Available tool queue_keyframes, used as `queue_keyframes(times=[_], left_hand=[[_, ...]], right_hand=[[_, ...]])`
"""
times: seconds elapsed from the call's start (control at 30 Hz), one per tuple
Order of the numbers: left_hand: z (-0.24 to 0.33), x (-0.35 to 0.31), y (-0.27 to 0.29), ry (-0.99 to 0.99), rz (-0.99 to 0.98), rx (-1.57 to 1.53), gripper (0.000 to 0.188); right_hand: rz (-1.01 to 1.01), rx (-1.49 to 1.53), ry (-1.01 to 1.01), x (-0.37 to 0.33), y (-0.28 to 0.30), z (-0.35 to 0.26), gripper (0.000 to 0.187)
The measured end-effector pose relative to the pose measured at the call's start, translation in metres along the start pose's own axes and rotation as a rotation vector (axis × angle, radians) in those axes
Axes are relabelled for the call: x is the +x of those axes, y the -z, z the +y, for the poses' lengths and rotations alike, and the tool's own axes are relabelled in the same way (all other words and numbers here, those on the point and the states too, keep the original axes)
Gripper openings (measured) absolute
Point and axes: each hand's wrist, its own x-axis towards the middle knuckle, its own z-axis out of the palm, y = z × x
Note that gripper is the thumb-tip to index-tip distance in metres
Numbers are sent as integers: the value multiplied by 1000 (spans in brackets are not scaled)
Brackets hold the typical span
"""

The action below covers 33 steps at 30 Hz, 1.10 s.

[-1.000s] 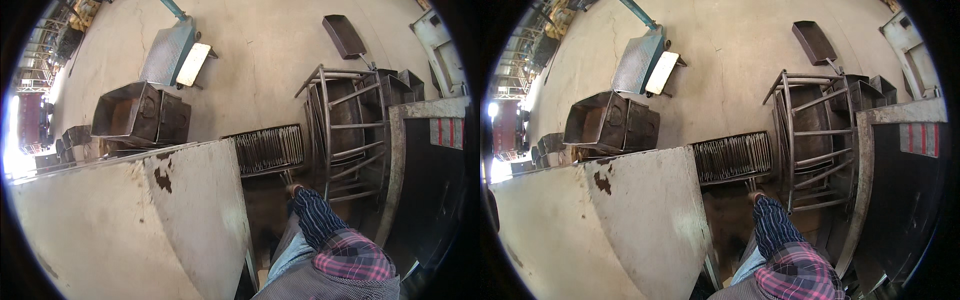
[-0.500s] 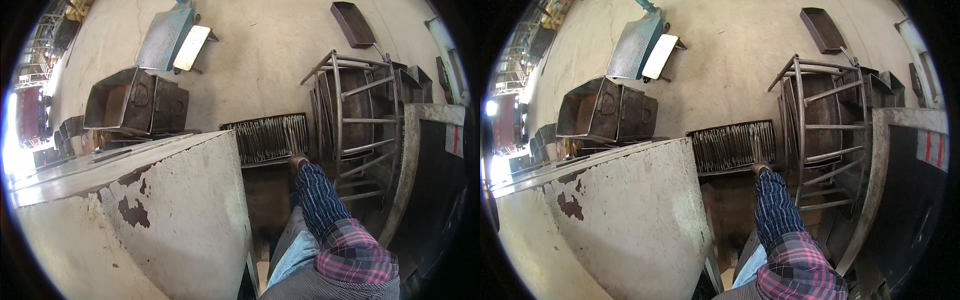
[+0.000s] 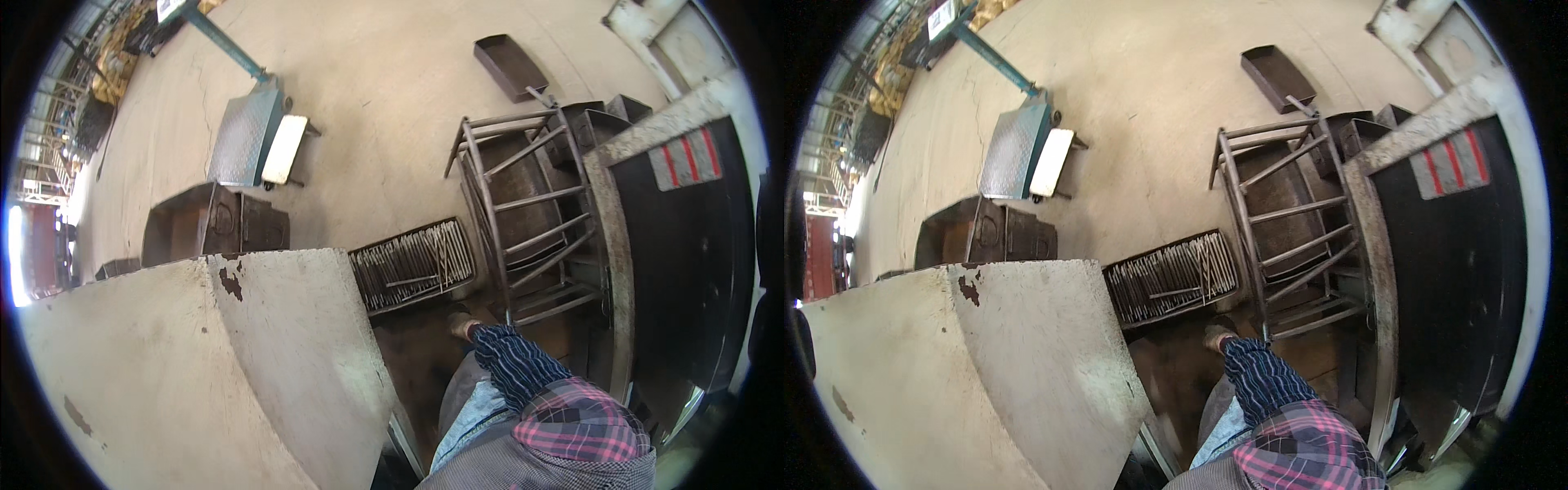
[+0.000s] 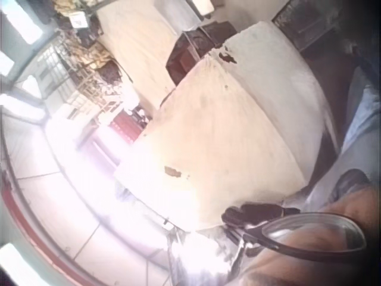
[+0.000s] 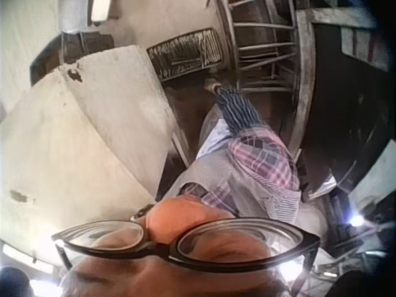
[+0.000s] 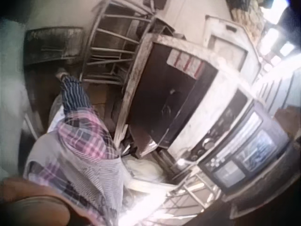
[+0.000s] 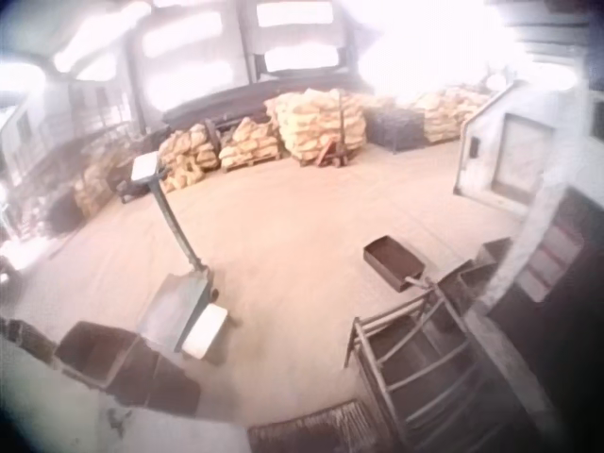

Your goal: The person operates a metalworking machine, repeatedly inserting metal rods into the chuck, adjusting the tooling, and removing finished pieces. They place the finished pieces into a nearby metal rack. The process is repeated multiple times throughout the clip.

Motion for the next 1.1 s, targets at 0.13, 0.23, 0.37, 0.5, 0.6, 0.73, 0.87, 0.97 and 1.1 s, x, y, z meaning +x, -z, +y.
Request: queue_keyframes(times=[0.13, 0.23, 0.37, 0.5, 0.6, 0.73, 0.87, 0.97, 1.1], left_hand=[[-13, -15, 13, 43, 20, -24, 48], [-22, -18, 28, 57, 43, -48, 48], [-33, -14, 49, 73, 19, -50, 48], [-51, -22, 51, 99, 180, -148, 47], [-63, -31, 49, 150, 281, -199, 45], [-62, -38, 39, 175, 385, -292, 46], [-63, -41, 42, 158, 486, -312, 46], [-55, -46, 69, 70, 472, -371, 41], [-55, -69, 50, 126, 459, -663, 50]], right_hand=[[-11, 813, -313, -124, 45, -20, 43], [74, 731, -238, -168, 21, -14, 35], [135, 943, -183, -203, -53, 4, 38], [277, 988, -114, -293, -75, -4, 33], [409, 1041, -92, -371, -96, -15, 48], [492, 1122, -250, -423, -169, 9, 64], [693, 631, -553, -477, -284, 24, 50], [802, 736, -696, -551, -338, -14, 49], [1002, 1264, -828, -601, -378, -26, 46]])
